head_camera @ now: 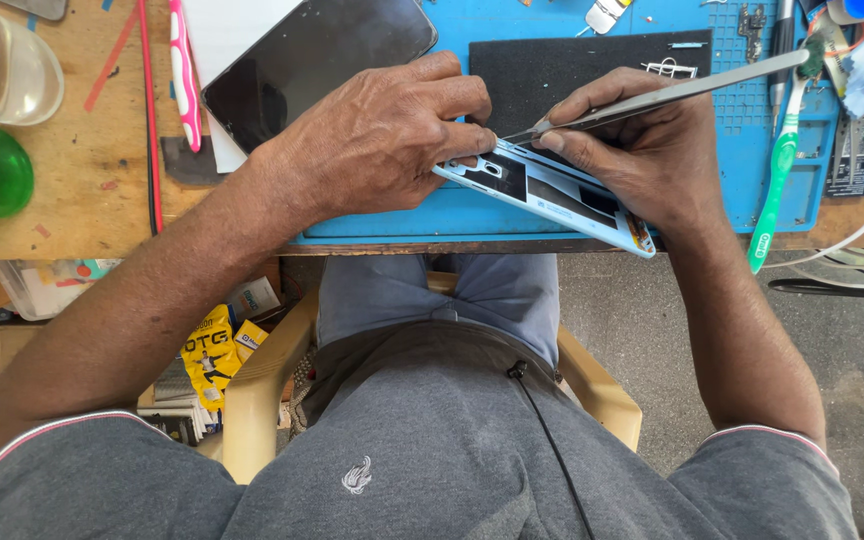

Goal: The person uses a metal prying tool to carefully pry and separate the back cover of a light blue smartphone. They work along the edges and around the camera module, then reassemble the phone and test the screen by turning it on.

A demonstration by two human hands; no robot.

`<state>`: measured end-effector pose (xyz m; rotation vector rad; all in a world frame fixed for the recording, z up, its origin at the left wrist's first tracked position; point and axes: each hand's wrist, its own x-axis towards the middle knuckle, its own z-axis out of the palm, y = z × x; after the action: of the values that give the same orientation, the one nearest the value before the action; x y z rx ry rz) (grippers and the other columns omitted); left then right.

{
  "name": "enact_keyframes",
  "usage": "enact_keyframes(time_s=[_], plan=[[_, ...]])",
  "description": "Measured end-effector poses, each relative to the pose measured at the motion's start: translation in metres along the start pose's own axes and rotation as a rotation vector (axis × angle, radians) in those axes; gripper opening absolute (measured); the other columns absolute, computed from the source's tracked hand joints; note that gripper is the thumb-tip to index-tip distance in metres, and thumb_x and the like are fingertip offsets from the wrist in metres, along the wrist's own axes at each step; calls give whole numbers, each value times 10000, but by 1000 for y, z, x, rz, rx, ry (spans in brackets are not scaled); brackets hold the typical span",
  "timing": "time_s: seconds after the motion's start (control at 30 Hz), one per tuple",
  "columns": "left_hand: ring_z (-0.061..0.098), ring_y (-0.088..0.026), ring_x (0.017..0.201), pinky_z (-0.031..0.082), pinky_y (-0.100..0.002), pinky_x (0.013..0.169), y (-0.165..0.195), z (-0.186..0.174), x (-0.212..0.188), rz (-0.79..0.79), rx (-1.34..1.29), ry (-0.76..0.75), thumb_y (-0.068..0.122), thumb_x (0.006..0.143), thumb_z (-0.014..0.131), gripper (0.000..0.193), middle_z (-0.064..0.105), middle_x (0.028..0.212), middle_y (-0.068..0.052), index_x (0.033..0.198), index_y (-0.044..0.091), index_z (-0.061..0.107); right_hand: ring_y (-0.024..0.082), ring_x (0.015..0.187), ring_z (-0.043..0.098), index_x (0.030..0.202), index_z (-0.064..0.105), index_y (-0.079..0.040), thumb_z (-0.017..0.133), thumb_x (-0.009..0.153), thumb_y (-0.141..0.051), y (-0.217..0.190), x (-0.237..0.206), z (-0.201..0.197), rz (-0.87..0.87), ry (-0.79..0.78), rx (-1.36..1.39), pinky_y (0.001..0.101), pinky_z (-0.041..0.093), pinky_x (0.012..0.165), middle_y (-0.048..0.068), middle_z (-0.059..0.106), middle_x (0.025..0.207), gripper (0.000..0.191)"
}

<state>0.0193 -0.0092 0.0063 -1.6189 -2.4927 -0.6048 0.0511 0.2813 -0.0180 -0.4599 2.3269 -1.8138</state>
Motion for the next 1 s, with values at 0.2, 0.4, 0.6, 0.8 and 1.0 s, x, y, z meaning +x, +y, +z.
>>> enact_keyframes(time_s=[0.2, 0.4, 0.6, 0.8, 1.0], plan=[[606, -224, 1043, 568, -347, 908, 0, -1, 0, 9, 43, 9, 70, 742, 798, 383, 613, 1072, -30, 1121, 115, 763, 128, 999, 754, 1112, 703, 5, 808, 1003, 39, -2, 1, 1, -14, -9, 7, 256, 638, 913, 96, 751, 1078, 155], [614, -213, 1000, 578, -331, 843, -4, -6, 3, 54, 76, -29, 56, 767, 768, 351, 612, 1037, -19, 1106, 146, 769, 136, 980, 755, 1109, 701, 10, 811, 1006, 36, -2, 2, 1, -18, -9, 3, 262, 643, 895, 102, 751, 1062, 153], [615, -215, 991, 583, -339, 828, -5, -10, 6, 67, 57, -42, 79, 783, 768, 303, 606, 1008, -21, 1080, 141, 775, 142, 995, 770, 1103, 696, 1, 800, 1008, 36, 1, 3, 0, -12, -17, 73, 265, 655, 912, 98, 752, 1062, 145], [616, -224, 978, 582, -341, 795, -6, -10, 7, 64, 44, -38, 77, 762, 770, 320, 606, 995, -28, 1074, 145, 783, 139, 1026, 753, 1107, 702, 6, 803, 1003, 42, 1, 3, 2, -12, -17, 27, 253, 641, 904, 94, 752, 1076, 149], [616, -221, 974, 583, -342, 806, -5, -10, 6, 49, 39, -55, 77, 762, 776, 314, 607, 994, -25, 1068, 146, 784, 127, 1000, 749, 1100, 707, 5, 814, 1004, 23, -1, 3, 3, -5, -12, -33, 242, 629, 877, 87, 753, 1046, 145]])
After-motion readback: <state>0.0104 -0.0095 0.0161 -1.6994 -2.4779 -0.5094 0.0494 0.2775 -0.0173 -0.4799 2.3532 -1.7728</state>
